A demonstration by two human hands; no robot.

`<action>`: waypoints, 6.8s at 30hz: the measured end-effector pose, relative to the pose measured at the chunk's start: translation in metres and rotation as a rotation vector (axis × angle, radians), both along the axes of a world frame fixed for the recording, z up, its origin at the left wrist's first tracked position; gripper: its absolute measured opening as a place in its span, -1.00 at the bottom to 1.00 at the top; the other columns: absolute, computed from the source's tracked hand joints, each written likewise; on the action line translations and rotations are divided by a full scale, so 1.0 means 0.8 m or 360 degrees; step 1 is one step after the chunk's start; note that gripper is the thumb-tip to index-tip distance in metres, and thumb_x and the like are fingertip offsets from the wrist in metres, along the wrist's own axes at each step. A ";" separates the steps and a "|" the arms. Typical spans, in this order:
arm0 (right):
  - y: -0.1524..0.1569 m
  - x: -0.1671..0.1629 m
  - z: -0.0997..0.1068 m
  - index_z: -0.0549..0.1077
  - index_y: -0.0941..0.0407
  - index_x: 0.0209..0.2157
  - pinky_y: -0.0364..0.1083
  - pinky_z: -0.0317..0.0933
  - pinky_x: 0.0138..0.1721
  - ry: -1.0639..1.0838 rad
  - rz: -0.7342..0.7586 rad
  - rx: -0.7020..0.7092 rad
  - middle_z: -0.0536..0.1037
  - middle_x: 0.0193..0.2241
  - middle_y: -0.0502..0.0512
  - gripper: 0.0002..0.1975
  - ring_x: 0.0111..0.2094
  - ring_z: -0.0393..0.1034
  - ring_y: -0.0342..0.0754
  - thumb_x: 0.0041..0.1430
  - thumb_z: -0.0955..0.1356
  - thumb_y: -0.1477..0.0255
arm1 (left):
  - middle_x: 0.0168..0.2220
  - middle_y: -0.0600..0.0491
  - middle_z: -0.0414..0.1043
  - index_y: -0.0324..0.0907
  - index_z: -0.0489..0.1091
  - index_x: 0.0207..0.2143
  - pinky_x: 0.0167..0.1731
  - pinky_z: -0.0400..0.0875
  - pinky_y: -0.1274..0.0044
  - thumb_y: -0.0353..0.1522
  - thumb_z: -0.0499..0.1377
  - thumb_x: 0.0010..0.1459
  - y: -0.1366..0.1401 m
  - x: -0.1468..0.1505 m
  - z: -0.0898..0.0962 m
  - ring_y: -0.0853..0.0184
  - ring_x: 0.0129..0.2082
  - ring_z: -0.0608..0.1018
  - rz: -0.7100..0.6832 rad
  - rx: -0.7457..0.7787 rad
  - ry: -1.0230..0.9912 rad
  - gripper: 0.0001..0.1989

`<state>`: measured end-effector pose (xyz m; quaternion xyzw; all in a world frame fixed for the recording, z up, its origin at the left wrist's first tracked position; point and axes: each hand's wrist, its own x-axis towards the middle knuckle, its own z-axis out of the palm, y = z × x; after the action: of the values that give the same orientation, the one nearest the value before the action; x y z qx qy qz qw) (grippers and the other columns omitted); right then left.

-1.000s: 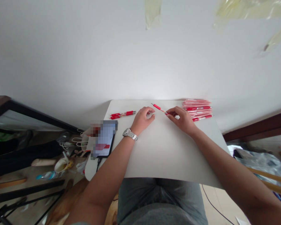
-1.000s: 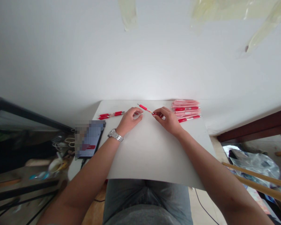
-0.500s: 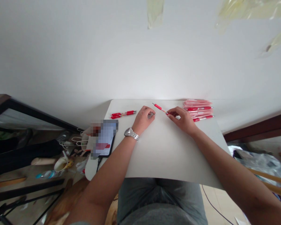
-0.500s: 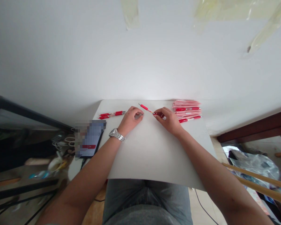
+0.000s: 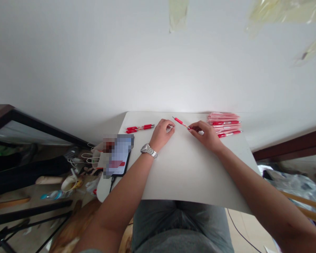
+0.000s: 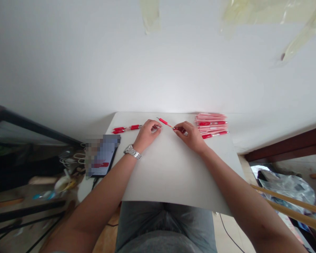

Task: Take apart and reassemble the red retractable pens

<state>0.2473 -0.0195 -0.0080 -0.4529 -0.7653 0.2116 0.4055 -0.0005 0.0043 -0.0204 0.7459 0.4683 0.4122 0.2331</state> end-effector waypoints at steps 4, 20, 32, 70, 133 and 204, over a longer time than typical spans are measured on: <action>0.000 0.000 0.001 0.57 0.06 -0.14 0.01 0.45 -0.25 0.0000 0.0005 -0.0004 0.56 -0.31 0.11 -0.69 -0.30 0.51 0.00 0.37 0.37 0.12 | -0.16 0.03 0.52 -0.11 0.48 -0.18 -0.15 0.50 0.45 -0.44 0.22 0.26 0.002 -0.001 0.001 0.33 -0.23 0.56 0.0040 -0.0025 -0.0100 -0.90; 0.001 0.001 0.000 0.57 0.06 -0.13 0.00 0.46 -0.27 -0.0026 0.0017 0.0014 0.55 -0.31 0.12 -0.69 -0.31 0.49 0.00 0.38 0.36 0.11 | -0.16 0.01 0.61 -0.09 0.53 -0.15 -0.19 0.46 0.54 -0.18 0.37 0.15 0.007 -0.001 0.013 0.37 -0.22 0.60 0.0133 -0.0548 -0.1274 -0.73; 0.000 -0.001 0.001 0.57 0.05 -0.12 0.01 0.44 -0.28 -0.0018 0.0049 0.0002 0.55 -0.31 0.12 -0.67 -0.32 0.49 0.00 0.38 0.36 0.09 | -0.16 0.01 0.59 -0.12 0.54 -0.18 -0.20 0.47 0.58 -0.18 0.43 0.09 0.005 0.002 0.021 0.44 -0.25 0.57 -0.0019 -0.0766 -0.1556 -0.70; -0.002 -0.002 0.002 0.56 0.05 -0.13 0.00 0.44 -0.29 -0.0044 0.0059 0.0031 0.55 -0.28 0.13 -0.72 -0.32 0.49 -0.01 0.39 0.36 0.14 | -0.18 0.03 0.57 -0.10 0.57 -0.20 -0.14 0.50 0.49 -0.20 0.44 0.08 -0.003 0.006 0.023 0.40 -0.28 0.56 -0.0128 -0.0711 -0.1400 -0.73; -0.010 -0.005 0.012 0.44 0.05 -0.16 -0.03 0.34 -0.31 0.0042 -0.0071 -0.0215 0.65 -0.31 0.14 -0.65 -0.36 0.48 0.00 0.38 0.33 0.04 | -0.24 0.00 0.58 -0.15 0.62 -0.14 -0.02 0.48 0.44 -0.19 0.45 0.11 -0.010 0.014 0.021 0.37 -0.23 0.56 -0.0288 -0.0695 -0.1454 -0.69; -0.005 0.000 0.003 0.34 0.03 -0.13 -0.05 0.29 -0.35 0.0119 -0.0069 -0.0063 0.54 -0.30 0.07 -0.71 -0.37 0.39 -0.05 0.33 0.40 0.14 | -0.25 0.04 0.56 -0.14 0.61 -0.21 -0.07 0.51 0.49 -0.22 0.49 0.04 -0.005 0.013 0.024 0.41 -0.26 0.58 -0.0150 -0.0714 -0.1560 -0.71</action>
<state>0.2476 -0.0237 -0.0052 -0.4691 -0.7353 0.2348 0.4292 0.0099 0.0000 -0.0013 0.4185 0.3474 0.5909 0.5959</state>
